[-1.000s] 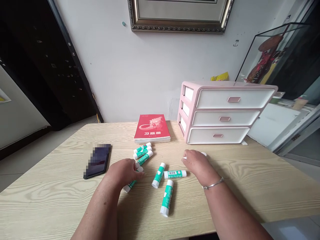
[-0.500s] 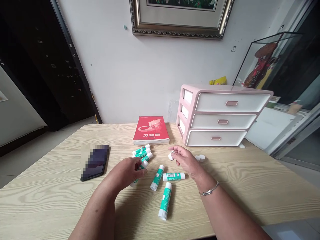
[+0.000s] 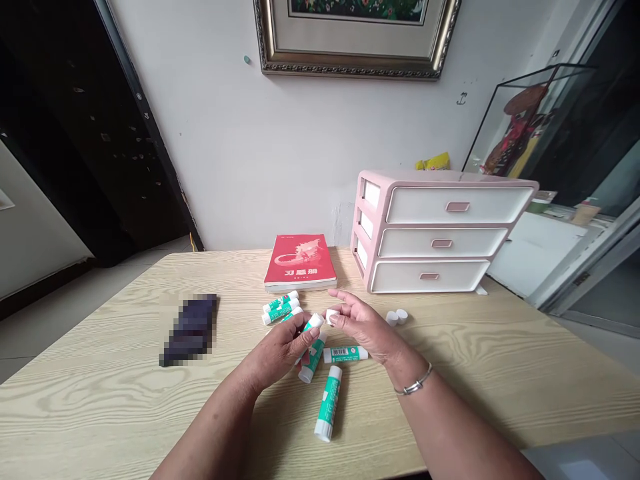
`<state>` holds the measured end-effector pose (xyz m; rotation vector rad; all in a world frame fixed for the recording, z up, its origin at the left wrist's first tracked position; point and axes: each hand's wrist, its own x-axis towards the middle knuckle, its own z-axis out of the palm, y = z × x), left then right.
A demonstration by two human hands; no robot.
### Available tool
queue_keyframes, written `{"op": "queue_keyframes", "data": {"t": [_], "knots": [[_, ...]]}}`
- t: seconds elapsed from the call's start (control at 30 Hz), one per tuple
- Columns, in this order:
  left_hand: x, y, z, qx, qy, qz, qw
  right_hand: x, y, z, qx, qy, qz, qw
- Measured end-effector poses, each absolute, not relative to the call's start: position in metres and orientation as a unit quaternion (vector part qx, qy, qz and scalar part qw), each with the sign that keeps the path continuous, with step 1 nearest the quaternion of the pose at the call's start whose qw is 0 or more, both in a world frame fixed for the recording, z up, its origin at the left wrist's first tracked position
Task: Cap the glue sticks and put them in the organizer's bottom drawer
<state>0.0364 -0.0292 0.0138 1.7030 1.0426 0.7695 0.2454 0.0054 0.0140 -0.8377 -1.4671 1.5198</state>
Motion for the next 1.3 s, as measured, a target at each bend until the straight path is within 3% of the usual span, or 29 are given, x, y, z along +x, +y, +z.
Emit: {"op": "queue_keyframes", "data": {"t": [0.2, 0.4, 0.77, 1.3], "knots": [[0.038, -0.027, 0.012, 0.697, 0.418, 0.317, 0.488, 0.239, 0.007, 0.004, -0.320, -0.600, 0.620, 0.392], [0.038, -0.029, 0.015, 0.695, 0.437, 0.309, 0.480, 0.239, 0.009, -0.009, -0.382, -0.714, 0.423, 0.407], [0.039, -0.028, 0.017, 0.735, 0.429, 0.309, 0.424, 0.238, -0.008, 0.010, -0.444, -0.833, 0.171, 0.283], [0.031, -0.026, 0.015, 0.739, 0.457, 0.276, 0.412, 0.238, -0.003, 0.003, -0.376, -0.777, 0.304, 0.403]]}}
